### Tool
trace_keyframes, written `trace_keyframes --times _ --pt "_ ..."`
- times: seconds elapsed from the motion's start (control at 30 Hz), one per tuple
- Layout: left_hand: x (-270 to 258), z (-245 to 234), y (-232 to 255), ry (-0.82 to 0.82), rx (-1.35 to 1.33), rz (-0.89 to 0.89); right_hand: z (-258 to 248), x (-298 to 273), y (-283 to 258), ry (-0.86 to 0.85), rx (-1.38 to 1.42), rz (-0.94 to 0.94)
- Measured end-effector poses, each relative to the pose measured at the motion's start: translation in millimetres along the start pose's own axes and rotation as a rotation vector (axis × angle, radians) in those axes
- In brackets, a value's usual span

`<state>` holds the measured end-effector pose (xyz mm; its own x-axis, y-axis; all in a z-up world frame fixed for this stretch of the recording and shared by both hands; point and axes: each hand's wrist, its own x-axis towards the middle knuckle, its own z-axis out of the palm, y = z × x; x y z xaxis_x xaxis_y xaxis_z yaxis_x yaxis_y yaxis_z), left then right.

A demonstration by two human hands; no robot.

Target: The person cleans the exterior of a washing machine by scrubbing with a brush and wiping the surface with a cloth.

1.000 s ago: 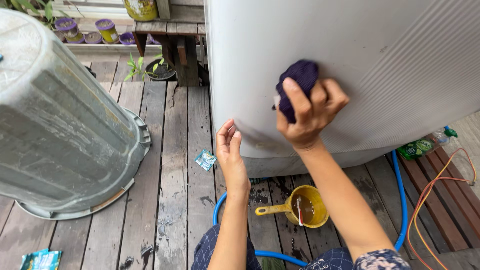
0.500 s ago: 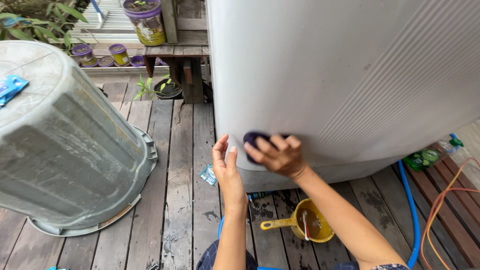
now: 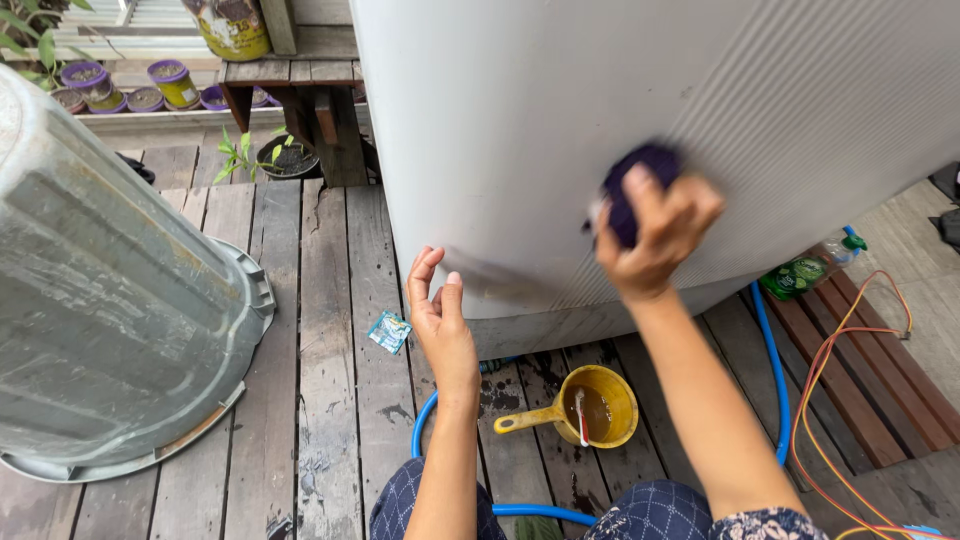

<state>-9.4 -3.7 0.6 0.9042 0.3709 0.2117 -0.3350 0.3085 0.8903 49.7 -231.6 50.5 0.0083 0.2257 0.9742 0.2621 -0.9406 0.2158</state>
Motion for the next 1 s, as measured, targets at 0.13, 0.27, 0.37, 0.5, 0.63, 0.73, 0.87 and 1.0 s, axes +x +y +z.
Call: trace_keyframes --times 0.13,0.27,0.37,0.5,0.63,0.73,0.87,1.0 --pt "-3.2 2.5 -3.3 -0.003 0.072 0.036 -12.3 -28.2 -7.5 -0.100 -0.056 -0.115" --pt "-1.0 2.1 -5.0 -0.019 0.052 0.062 -19.9 5.0 -2.7 -0.071 -0.074 -0.059" --pt "-7.2 4.4 -3.0 -0.016 0.143 0.079 -18.7 26.6 4.7 -0.035 0.034 0.051" --pt "-16.6 11.7 6.3 -0.030 0.220 0.148 -16.6 -3.7 -3.2 -0.066 0.130 0.107" --pt "-12.7 7.7 18.6 -0.051 0.358 0.259 -57.9 -102.2 -21.9 -0.484 0.227 0.110" --pt "1.1 -13.8 15.5 -0.138 0.504 0.373 -101.3 -199.6 -32.7 -0.758 0.320 0.749" --pt "40.6 -35.0 -5.6 -0.252 0.686 0.676 -121.0 -326.2 -10.7 -1.111 0.239 0.917" --pt "81.9 -46.2 -57.9 -0.271 0.654 0.814 -117.4 -420.8 22.3 -1.775 0.274 0.751"
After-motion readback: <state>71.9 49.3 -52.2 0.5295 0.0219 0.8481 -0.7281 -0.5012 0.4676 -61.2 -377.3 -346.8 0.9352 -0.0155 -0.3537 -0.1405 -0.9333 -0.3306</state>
